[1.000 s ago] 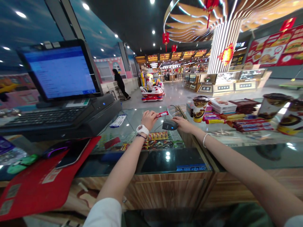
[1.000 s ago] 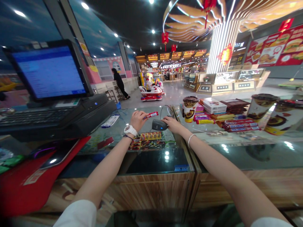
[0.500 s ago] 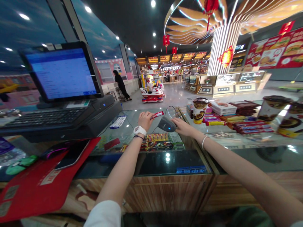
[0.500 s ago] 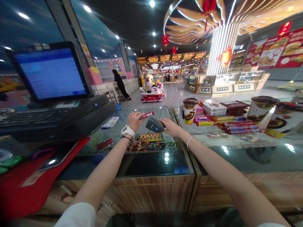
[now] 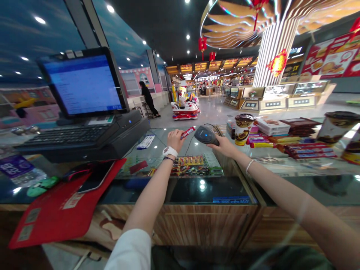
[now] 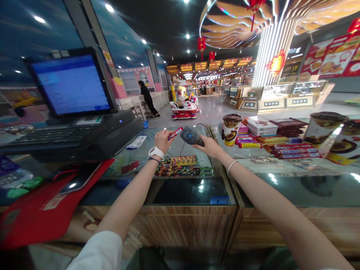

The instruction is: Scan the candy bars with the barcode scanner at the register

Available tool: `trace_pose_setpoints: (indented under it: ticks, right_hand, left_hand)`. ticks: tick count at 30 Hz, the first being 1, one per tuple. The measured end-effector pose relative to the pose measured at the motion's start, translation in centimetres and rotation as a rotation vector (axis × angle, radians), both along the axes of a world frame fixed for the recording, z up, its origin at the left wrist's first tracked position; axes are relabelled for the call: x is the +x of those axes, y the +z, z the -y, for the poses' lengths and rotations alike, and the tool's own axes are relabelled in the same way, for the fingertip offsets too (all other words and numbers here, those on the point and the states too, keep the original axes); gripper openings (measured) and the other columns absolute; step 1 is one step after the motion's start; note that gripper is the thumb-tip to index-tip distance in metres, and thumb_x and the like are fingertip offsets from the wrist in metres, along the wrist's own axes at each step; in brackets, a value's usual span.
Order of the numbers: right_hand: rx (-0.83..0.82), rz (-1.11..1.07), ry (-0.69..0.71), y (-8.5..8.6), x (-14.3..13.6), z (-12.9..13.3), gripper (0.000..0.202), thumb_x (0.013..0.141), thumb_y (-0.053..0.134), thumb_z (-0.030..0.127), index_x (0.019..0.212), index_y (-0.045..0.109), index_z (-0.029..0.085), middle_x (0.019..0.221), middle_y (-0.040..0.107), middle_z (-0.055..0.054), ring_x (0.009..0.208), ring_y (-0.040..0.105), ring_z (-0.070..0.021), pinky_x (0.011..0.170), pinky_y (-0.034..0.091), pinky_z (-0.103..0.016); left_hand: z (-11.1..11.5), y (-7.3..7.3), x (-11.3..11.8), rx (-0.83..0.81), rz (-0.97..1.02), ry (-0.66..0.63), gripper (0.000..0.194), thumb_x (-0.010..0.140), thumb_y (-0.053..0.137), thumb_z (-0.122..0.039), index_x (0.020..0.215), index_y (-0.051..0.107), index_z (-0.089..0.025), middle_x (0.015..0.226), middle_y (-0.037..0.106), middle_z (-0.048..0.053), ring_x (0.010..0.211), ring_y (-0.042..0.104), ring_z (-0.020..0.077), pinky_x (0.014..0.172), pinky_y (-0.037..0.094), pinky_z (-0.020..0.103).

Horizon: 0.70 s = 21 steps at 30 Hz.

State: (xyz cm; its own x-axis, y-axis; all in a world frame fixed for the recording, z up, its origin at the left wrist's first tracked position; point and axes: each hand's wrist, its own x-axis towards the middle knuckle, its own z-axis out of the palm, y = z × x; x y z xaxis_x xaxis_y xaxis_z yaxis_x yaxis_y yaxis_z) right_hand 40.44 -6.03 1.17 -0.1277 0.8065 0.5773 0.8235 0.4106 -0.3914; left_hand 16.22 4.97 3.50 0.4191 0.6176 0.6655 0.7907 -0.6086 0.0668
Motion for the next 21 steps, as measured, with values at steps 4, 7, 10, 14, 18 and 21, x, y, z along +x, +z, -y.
trace_pose_setpoints:
  ticks: [4, 7, 10, 14, 18, 21]
  right_hand:
    - [-0.063, 0.089, -0.076, 0.3, -0.9, 0.1, 0.043, 0.091, 0.060, 0.054, 0.110, 0.065, 0.016, 0.093, 0.074, -0.012, 0.087, 0.070, -0.0286, 0.077, 0.051, -0.034]
    - [-0.075, 0.115, -0.115, 0.4, -1.2, 0.2, 0.044, 0.092, 0.059, 0.055, 0.113, 0.064, 0.017, 0.093, 0.074, -0.012, 0.087, 0.071, -0.0283, 0.076, 0.050, -0.032]
    - [-0.079, 0.124, -0.124, 0.5, -1.3, 0.3, 0.045, 0.092, 0.058, 0.056, 0.115, 0.064, 0.017, 0.093, 0.075, -0.011, 0.088, 0.071, -0.0278, 0.076, 0.049, -0.032]
    - [-0.089, 0.118, -0.120, 0.5, -1.3, 0.3, 0.045, 0.092, 0.058, 0.056, 0.114, 0.064, 0.017, 0.095, 0.075, -0.012, 0.090, 0.071, -0.0280, 0.077, 0.049, -0.032]
    - [-0.102, 0.122, -0.126, 0.5, -1.5, 0.2, 0.044, 0.093, 0.058, 0.055, 0.113, 0.063, 0.016, 0.095, 0.075, -0.013, 0.089, 0.071, -0.0283, 0.078, 0.049, -0.032]
    - [-0.099, 0.129, -0.127, 0.6, -1.5, 0.3, 0.040, 0.094, 0.057, 0.052, 0.111, 0.064, 0.016, 0.095, 0.075, -0.013, 0.091, 0.071, -0.0283, 0.078, 0.049, -0.032]
  left_hand:
    - [-0.2, -0.3, 0.0, 0.015, 0.007, -0.010, 0.022, 0.085, 0.069, -0.021, 0.107, 0.066, -0.025, 0.106, 0.067, 0.007, 0.104, 0.061, 0.0265, 0.095, 0.041, 0.041]
    - [-0.2, -0.4, -0.1, 0.017, -0.006, 0.000, 0.022, 0.086, 0.069, -0.021, 0.107, 0.065, -0.025, 0.106, 0.066, 0.007, 0.104, 0.061, 0.0265, 0.094, 0.041, 0.041]
    - [-0.3, -0.5, -0.1, 0.016, -0.022, 0.010, 0.023, 0.086, 0.069, -0.022, 0.108, 0.065, -0.024, 0.108, 0.066, 0.008, 0.104, 0.061, 0.0265, 0.094, 0.041, 0.040]
    - [-0.5, -0.6, -0.1, 0.023, -0.022, 0.012, 0.023, 0.086, 0.069, -0.022, 0.109, 0.065, -0.023, 0.106, 0.066, 0.008, 0.104, 0.061, 0.0264, 0.095, 0.041, 0.040]
    - [-0.8, -0.8, -0.2, 0.033, -0.018, 0.007, 0.022, 0.086, 0.069, -0.022, 0.108, 0.065, -0.024, 0.105, 0.066, 0.007, 0.103, 0.061, 0.0259, 0.095, 0.041, 0.040]
    - [-0.7, -0.8, -0.2, 0.040, -0.034, 0.007, 0.023, 0.086, 0.069, -0.022, 0.107, 0.064, -0.023, 0.108, 0.066, 0.008, 0.105, 0.061, 0.0259, 0.095, 0.041, 0.040]
